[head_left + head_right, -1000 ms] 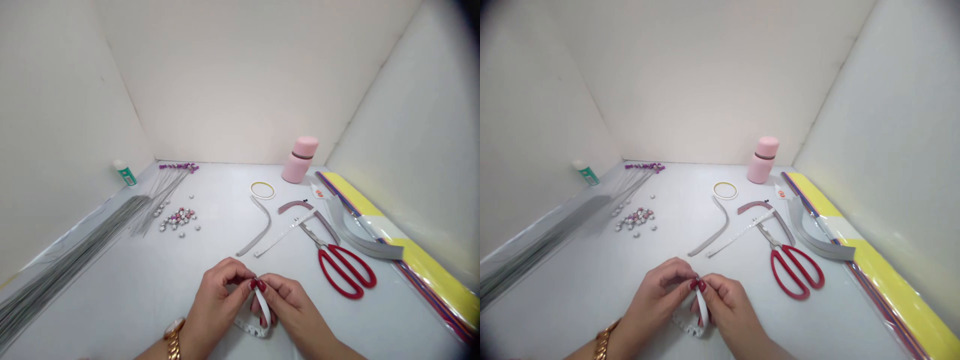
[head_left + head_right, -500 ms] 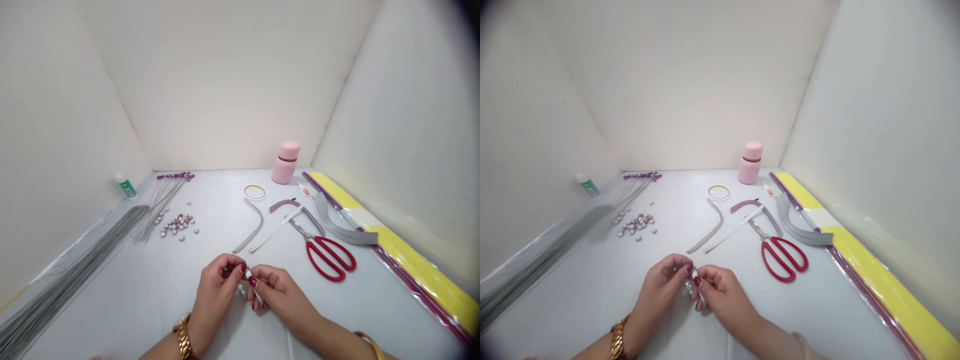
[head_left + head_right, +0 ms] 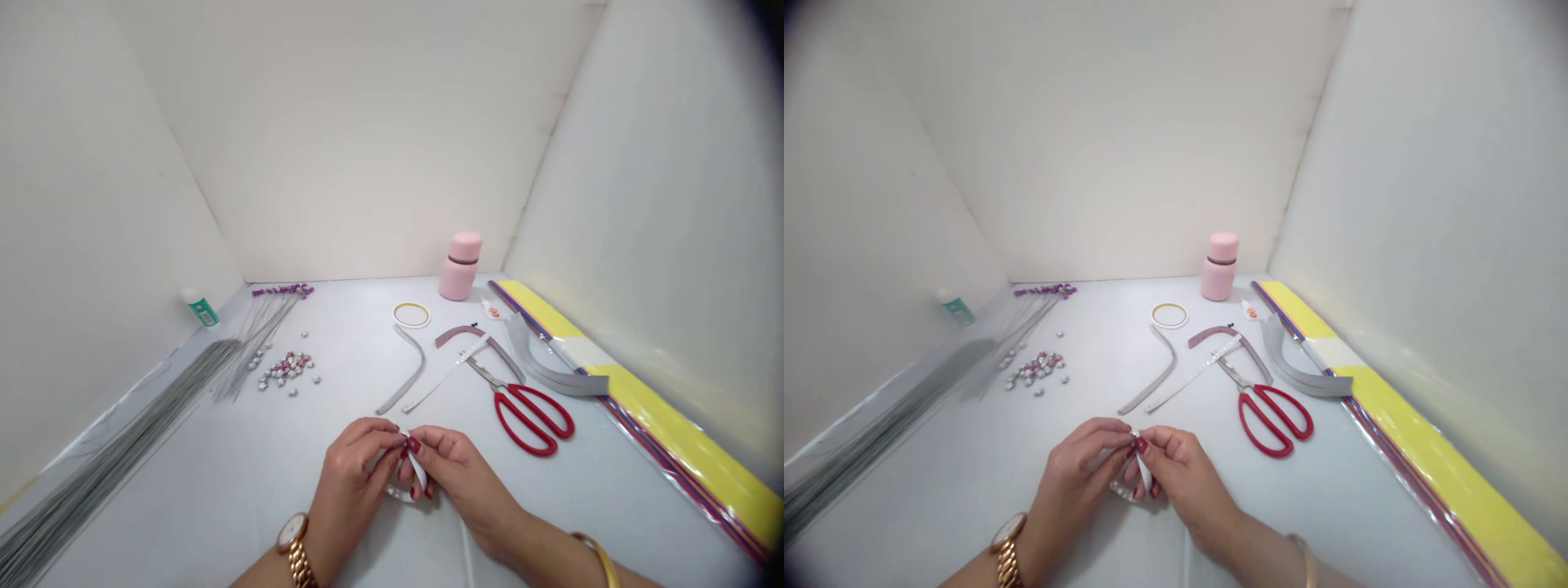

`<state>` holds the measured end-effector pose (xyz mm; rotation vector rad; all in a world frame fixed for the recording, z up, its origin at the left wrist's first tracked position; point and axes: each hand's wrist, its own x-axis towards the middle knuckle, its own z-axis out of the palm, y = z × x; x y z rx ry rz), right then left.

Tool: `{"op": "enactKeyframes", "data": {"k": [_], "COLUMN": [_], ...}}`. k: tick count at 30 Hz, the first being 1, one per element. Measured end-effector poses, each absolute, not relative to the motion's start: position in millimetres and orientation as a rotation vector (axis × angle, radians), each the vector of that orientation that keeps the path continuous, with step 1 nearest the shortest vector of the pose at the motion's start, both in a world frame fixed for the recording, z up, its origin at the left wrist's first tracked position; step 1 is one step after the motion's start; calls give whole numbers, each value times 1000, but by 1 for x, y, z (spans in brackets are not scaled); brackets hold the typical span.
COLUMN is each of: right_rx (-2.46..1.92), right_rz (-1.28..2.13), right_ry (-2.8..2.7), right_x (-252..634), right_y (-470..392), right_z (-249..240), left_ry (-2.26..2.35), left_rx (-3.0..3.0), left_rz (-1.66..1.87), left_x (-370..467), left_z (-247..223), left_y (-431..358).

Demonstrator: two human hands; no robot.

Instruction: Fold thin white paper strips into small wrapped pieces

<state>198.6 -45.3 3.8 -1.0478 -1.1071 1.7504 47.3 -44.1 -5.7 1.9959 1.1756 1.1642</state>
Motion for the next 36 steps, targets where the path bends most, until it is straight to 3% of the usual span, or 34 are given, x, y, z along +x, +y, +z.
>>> {"op": "enactKeyframes", "data": {"k": [6,18,28,36], "right_rx": [-1054,-1179,-1197,-1196], "right_rz": [1715,1585,1574,1583], "right_ry": [-1136,-1287,-1303,-1222], "right_x": [201,202,201,201], "right_y": [-45,-45,-45,-43], "right_z": [0,-7,-2,-1], "left_ry": [1123,950,1286,1201], "left_rx": [1478,1049,1604,2091], "left_rz": [1086,1012,1033,1054], "left_x": [52,61,51,49], "left_z": [-7,-4,-4,-4], "left_y": [-44,-41,-44,-45]}}
